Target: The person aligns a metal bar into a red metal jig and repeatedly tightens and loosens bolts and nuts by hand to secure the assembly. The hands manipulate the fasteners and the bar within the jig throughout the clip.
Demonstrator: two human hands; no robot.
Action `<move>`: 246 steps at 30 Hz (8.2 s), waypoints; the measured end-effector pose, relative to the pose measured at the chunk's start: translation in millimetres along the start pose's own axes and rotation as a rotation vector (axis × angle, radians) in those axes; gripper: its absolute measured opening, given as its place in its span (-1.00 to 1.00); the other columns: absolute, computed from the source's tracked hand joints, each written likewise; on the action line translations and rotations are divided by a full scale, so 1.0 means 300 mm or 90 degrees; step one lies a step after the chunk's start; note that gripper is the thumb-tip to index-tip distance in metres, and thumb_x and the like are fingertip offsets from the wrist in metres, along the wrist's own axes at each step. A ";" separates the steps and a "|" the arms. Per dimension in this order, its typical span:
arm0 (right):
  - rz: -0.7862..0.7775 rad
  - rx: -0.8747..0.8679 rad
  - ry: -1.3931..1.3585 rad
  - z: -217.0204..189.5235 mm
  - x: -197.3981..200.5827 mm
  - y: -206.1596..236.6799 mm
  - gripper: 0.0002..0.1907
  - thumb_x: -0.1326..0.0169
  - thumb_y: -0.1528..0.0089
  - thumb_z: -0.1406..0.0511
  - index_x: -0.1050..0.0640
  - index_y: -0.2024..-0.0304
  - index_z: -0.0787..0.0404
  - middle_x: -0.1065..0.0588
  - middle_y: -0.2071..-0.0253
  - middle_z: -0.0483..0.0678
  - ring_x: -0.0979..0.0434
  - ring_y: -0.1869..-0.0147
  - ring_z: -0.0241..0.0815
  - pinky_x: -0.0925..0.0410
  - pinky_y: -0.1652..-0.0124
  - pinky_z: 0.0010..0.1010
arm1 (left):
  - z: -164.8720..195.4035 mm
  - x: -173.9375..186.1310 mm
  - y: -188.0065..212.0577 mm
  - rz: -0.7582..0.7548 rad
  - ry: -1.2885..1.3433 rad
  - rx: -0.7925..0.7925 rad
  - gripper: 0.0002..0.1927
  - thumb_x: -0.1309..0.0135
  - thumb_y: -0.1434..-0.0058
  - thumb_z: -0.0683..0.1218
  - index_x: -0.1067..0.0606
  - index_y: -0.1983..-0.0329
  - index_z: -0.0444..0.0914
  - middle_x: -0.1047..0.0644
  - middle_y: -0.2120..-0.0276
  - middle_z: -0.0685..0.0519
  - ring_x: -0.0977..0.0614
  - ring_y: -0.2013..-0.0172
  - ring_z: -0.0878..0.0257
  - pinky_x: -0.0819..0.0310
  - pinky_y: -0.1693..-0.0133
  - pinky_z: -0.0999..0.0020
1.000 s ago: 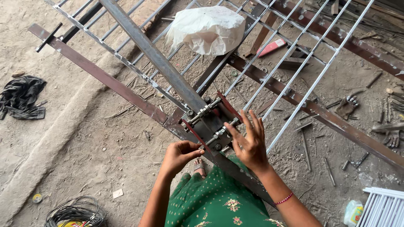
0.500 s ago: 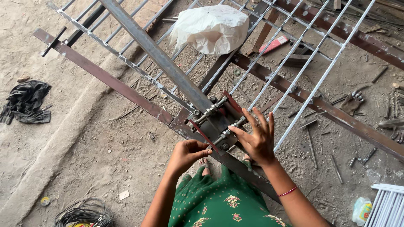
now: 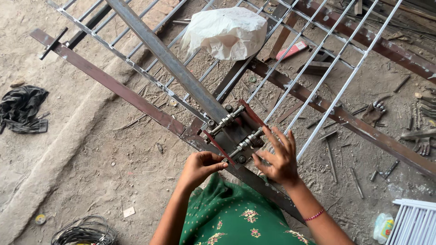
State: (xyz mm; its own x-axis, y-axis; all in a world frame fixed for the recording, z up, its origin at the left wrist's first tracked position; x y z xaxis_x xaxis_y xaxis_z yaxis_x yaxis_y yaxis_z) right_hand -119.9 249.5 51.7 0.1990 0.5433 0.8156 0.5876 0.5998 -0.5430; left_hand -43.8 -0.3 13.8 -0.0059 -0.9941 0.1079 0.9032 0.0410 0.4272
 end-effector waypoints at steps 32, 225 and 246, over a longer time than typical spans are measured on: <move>-0.125 0.103 -0.001 -0.040 0.010 -0.147 -0.71 -0.20 -0.28 0.29 -0.67 -0.06 -0.09 -0.06 -0.58 -0.04 0.32 -0.68 0.00 0.39 -0.50 0.18 | -0.045 -0.018 -0.007 -0.009 0.073 -0.038 -0.73 -0.37 -0.09 -0.09 -0.63 0.26 -0.39 -0.71 0.35 0.02 -0.69 0.32 0.37 -0.61 0.23 0.43; -0.004 0.117 0.047 -0.063 -0.036 -0.096 -0.84 -0.16 -0.34 0.31 -0.59 0.02 0.04 -0.48 -0.27 -0.28 -0.26 -0.49 -0.20 0.11 -0.52 -0.02 | 0.019 -0.134 0.059 0.022 -0.250 -0.141 -0.51 0.40 -0.50 0.12 -0.41 0.19 -0.33 -0.51 0.30 -0.22 -0.53 0.19 -0.19 -0.36 0.13 0.01; 0.040 0.041 0.022 -0.031 -0.036 -0.012 -0.82 -0.23 -0.28 0.32 -0.59 0.08 -0.04 -0.44 -0.26 -0.30 -0.37 -0.38 -0.21 0.09 -0.54 -0.11 | 0.022 -0.123 0.050 -0.026 -0.193 -0.133 -0.51 0.40 -0.49 0.15 -0.39 0.21 -0.32 -0.49 0.36 -0.15 -0.53 0.27 -0.09 -0.39 0.16 0.10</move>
State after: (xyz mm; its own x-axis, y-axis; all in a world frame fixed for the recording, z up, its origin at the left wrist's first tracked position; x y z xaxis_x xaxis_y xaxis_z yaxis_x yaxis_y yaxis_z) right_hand -116.8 236.0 46.7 0.2619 0.5616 0.7849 0.5212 0.6022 -0.6047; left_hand -32.8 37.5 22.1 -0.1421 -0.9185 0.3689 0.9676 -0.0503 0.2473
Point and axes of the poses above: each hand's wrist, its own y-axis away from the middle knuckle, its own x-axis out of the back of the hand, z = x × y, the point moved 4 cm from there along -y, towards the middle knuckle
